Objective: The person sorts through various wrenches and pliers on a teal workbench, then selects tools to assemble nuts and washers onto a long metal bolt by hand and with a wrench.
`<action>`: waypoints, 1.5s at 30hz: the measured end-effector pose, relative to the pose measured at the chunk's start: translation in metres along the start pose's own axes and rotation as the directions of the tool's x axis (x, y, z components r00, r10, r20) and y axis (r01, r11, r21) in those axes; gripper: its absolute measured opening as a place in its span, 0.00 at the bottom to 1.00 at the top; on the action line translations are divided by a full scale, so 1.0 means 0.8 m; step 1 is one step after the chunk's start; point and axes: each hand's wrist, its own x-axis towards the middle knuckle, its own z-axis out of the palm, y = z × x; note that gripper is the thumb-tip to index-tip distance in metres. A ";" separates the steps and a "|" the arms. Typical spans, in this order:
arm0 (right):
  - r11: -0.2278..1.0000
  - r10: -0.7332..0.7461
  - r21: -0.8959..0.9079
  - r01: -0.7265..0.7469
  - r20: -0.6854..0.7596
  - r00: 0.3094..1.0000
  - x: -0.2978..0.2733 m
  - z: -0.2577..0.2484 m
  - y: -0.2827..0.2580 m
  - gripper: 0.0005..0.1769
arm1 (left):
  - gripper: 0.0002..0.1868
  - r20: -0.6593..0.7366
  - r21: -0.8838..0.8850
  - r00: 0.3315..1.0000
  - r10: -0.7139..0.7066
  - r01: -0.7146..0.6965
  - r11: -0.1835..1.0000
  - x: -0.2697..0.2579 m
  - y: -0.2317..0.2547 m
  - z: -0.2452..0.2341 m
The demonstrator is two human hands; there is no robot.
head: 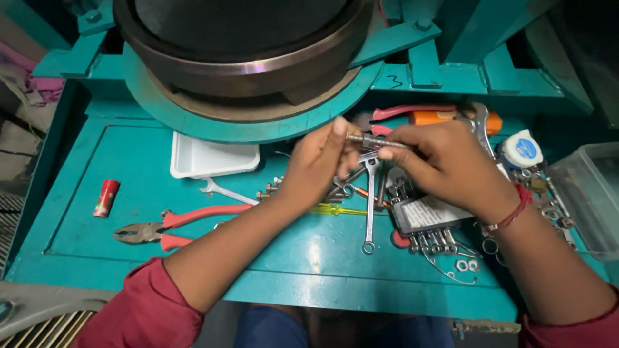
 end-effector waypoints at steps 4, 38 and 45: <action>0.961 0.120 0.254 -0.110 -0.025 0.992 -0.007 -0.001 -0.009 0.11 | 0.24 0.074 -0.044 0.986 0.151 -0.148 0.988 -0.012 0.013 0.013; 0.625 0.055 0.777 -0.082 0.062 0.997 -0.018 0.028 -0.023 0.13 | 0.18 0.179 -0.370 0.964 0.196 -0.119 0.921 -0.013 0.020 -0.001; 0.983 -0.182 -0.049 0.175 -0.307 0.934 -0.025 0.026 -0.035 0.09 | 0.17 0.175 -0.346 0.944 0.279 -0.206 0.915 -0.013 0.026 -0.002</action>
